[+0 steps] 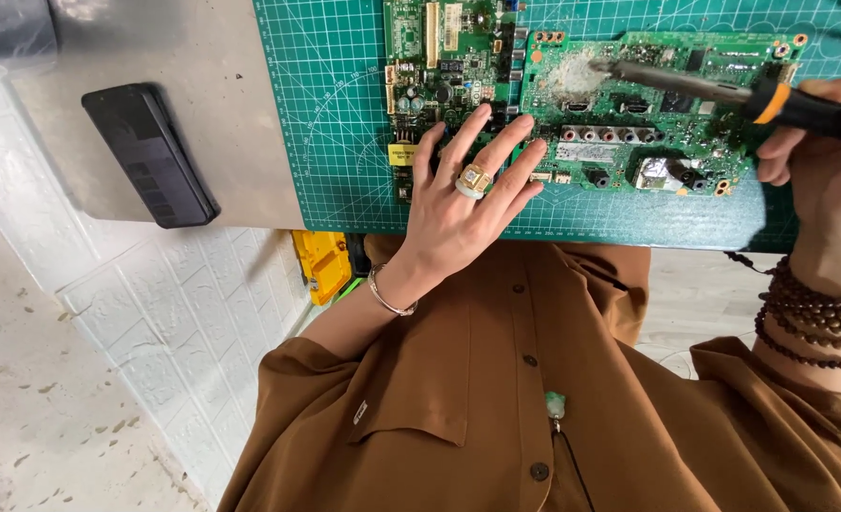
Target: Using a soldering iron to heat and remove components from a computer motherboard on a repair bench.
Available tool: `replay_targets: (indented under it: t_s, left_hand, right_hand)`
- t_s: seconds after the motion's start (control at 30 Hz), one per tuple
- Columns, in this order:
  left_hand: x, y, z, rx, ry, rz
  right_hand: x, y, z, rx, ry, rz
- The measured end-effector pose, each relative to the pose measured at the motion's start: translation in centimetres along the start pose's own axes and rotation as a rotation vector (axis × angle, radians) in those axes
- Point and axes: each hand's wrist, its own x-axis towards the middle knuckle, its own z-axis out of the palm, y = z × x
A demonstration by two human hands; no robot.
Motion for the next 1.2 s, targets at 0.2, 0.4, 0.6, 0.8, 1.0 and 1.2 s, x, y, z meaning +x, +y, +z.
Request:
replay_targets:
  t_s: [0.2, 0.4, 0.6, 0.8, 1.0, 1.2]
  left_hand:
    - [0.0, -0.1, -0.1, 0.004, 0.002, -0.001]
    - [0.0, 0.0, -0.1, -0.005, 0.016, 0.006]
    - [0.2, -0.2, -0.3, -0.029, 0.055, 0.011]
    - [0.1, 0.0, -0.3, -0.02, 0.061, 0.02]
    - [-0.4, -0.1, 0.1, -0.008, 0.045, 0.019]
    - [-0.2, -0.2, 0.1, -0.007, 0.046, 0.018]
  right_hand:
    - [0.2, 1.7, -1.4, -0.011, -0.008, -0.012]
    - [-0.1, -3.2, 2.0, -0.065, 0.059, -0.027]
    - [0.2, -6.4, 4.7, -0.023, 0.174, -0.05]
    - [0.2, -6.9, 5.0, -0.058, 0.214, -0.107]
    - [0.1, -7.4, 5.5, -0.085, 0.201, -0.119]
    - [0.4, -7.2, 5.0, -0.104, 0.144, -0.121]
